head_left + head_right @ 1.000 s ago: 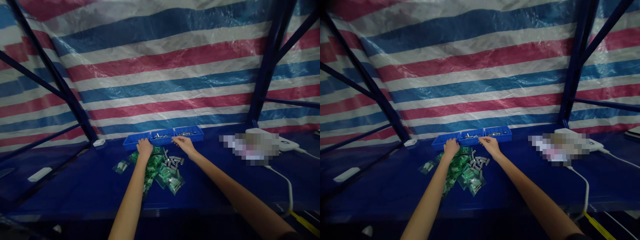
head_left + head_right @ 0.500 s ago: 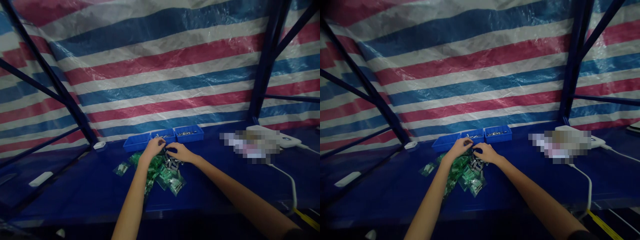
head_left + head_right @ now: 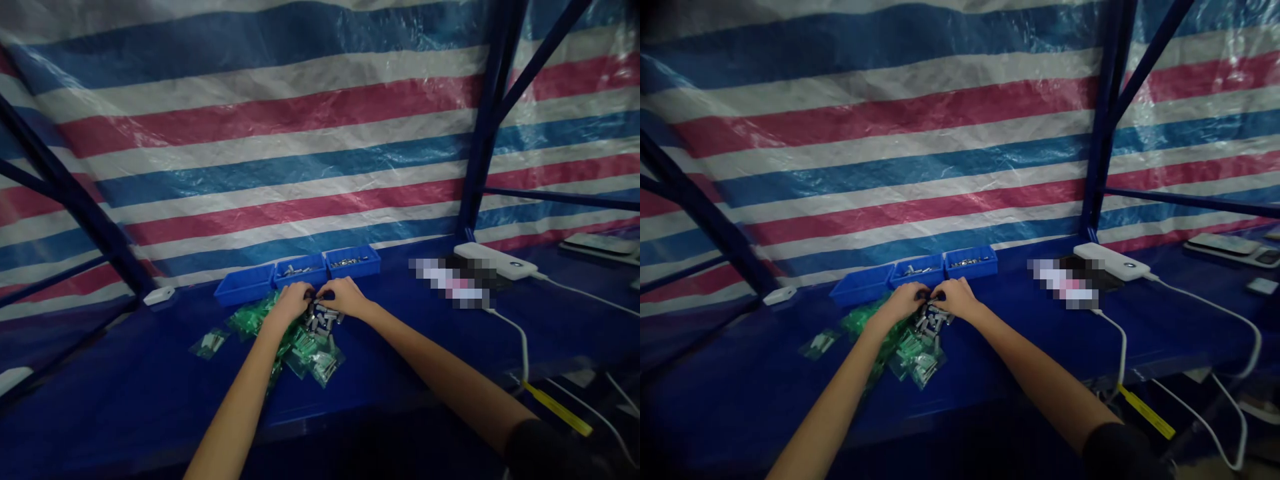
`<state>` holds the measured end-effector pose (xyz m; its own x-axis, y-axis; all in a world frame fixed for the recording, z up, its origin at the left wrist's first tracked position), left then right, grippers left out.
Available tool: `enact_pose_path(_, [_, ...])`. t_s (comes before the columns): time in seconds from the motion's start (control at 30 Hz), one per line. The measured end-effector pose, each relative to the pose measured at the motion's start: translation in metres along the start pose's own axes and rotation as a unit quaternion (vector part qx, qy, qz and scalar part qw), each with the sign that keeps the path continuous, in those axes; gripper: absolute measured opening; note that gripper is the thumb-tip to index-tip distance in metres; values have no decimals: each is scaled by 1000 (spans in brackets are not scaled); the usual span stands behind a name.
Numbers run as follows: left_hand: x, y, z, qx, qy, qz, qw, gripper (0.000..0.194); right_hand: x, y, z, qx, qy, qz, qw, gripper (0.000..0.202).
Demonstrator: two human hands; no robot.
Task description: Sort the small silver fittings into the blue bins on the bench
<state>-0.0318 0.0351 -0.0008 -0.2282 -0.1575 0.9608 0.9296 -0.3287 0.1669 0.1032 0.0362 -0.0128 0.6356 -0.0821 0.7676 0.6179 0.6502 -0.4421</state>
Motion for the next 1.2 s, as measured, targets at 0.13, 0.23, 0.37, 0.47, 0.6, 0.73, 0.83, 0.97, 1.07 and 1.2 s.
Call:
enact_pose_path(0.13, [-5,0,6,-8,58,-76,995,34,2,3,-1,-13,12,-26,999,15])
enact_pose_path(0.23, [0,-2,9,-5,142,-118,983,29,5,5,0,-26,53,-37,998,16])
enact_pose_path(0.37, [12,5,8,-6,198,-173,965,28,10,6,5,-40,130,97,986,20])
enact_pose_path(0.47, [12,12,8,21,143,-254,956,43,12,5,9,-51,185,232,954,22])
enact_pose_path(0.6, [12,16,9,38,115,-327,937,50,12,5,11,-59,189,289,937,27])
enact_pose_path(0.73, [17,12,9,72,145,-345,924,49,33,22,9,-97,220,183,953,41])
enact_pose_path(0.83, [21,7,9,116,172,-356,911,51,70,54,-2,-209,339,43,916,38])
enact_pose_path(0.97, [22,4,10,130,184,-382,896,51,112,101,-32,-359,439,-69,821,66])
enact_pose_path(1.07, [20,3,11,128,182,-388,894,49,123,129,-54,-414,485,-40,769,75])
enact_pose_path(1.2, [22,4,11,115,186,-393,893,46,122,149,-67,-448,485,0,751,68])
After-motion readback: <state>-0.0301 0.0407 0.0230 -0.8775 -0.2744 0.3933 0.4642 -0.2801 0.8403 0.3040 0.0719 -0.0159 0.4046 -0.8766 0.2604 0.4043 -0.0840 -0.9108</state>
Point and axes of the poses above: each hand's wrist, its own z-axis towards the middle knuckle, its own x-axis out of the back of the hand, y = z × x, the point moved 4 cm from there along z, towards the middle knuckle, and after that the axes turned 6 degrees about y, right-handed, at the moved point
